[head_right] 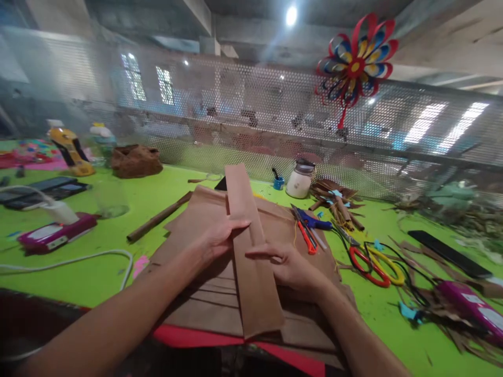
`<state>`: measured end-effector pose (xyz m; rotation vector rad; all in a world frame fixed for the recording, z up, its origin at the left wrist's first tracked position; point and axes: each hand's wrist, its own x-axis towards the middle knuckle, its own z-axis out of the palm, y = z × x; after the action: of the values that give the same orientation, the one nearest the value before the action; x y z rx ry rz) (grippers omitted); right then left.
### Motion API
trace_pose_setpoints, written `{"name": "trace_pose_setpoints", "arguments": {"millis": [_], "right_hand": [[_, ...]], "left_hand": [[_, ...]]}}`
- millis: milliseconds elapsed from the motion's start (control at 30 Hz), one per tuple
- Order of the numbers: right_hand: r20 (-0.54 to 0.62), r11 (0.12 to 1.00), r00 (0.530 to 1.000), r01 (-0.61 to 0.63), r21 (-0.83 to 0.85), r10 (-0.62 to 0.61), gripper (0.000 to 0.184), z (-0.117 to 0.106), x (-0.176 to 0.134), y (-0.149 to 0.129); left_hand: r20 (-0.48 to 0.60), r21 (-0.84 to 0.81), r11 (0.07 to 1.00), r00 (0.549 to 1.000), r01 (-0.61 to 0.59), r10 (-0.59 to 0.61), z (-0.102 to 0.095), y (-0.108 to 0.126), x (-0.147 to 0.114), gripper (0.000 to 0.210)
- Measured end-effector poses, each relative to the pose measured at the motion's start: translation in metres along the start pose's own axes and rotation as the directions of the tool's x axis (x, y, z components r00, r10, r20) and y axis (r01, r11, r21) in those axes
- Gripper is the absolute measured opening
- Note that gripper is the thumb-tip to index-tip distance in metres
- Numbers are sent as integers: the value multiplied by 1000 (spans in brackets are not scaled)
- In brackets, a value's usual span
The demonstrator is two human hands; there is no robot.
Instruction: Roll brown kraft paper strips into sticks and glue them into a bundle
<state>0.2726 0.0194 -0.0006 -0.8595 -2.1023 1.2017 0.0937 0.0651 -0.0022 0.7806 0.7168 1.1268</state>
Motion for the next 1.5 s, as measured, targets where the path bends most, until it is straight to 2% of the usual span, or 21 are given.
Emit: {"name": "trace_pose_setpoints", "arguments": {"millis": [100, 200, 333, 467, 600, 667, 767, 900, 1133, 1367, 1500], "right_hand": [[-22, 999, 1000, -18, 50, 19, 25, 5, 1, 7], [-37, 997, 999, -6, 71, 9, 22, 10, 4, 14], [-36, 998, 999, 14, 67, -12, 24, 13, 7, 17], [-43, 1000, 999, -11, 22, 12, 28, 13, 10, 22], [-141, 991, 983, -110, 81, 121, 47, 12, 14, 35], [-178, 976, 965, -172, 135, 194, 51, 12, 16, 40], [-168, 950, 955, -202, 239, 245, 52, 12, 18, 43], [-125, 907, 941, -258, 333, 314, 53, 10, 17, 45], [-105, 879, 929, -294, 375, 356, 54, 10, 16, 48], [-120, 860, 924, -282, 425, 362, 49, 11, 14, 44], [-128, 858, 918, -291, 423, 375, 48, 11, 14, 42]], "left_hand": [[71, 20, 1000, 997, 24, -25, -1, -1, -3, 31], [88, 22, 999, 996, 26, -28, -2, -5, -4, 33], [27, 23, 999, 999, 33, -34, -3, -7, -4, 28], [54, 28, 997, 996, 67, -68, -4, -7, -4, 25], [117, -26, 995, 989, 94, -90, -8, -10, -1, 24], [127, -13, 994, 986, 108, -105, -10, -11, 0, 25], [99, 51, 991, 987, 123, -128, -7, -9, 0, 27], [116, 24, 993, 987, 112, -114, 0, -6, -3, 31], [134, -65, 993, 987, 103, -93, -1, -8, 1, 32], [218, -105, 986, 970, 132, -106, -2, -8, 2, 39], [239, -183, 975, 968, 122, -76, -2, -6, 0, 44]]}}
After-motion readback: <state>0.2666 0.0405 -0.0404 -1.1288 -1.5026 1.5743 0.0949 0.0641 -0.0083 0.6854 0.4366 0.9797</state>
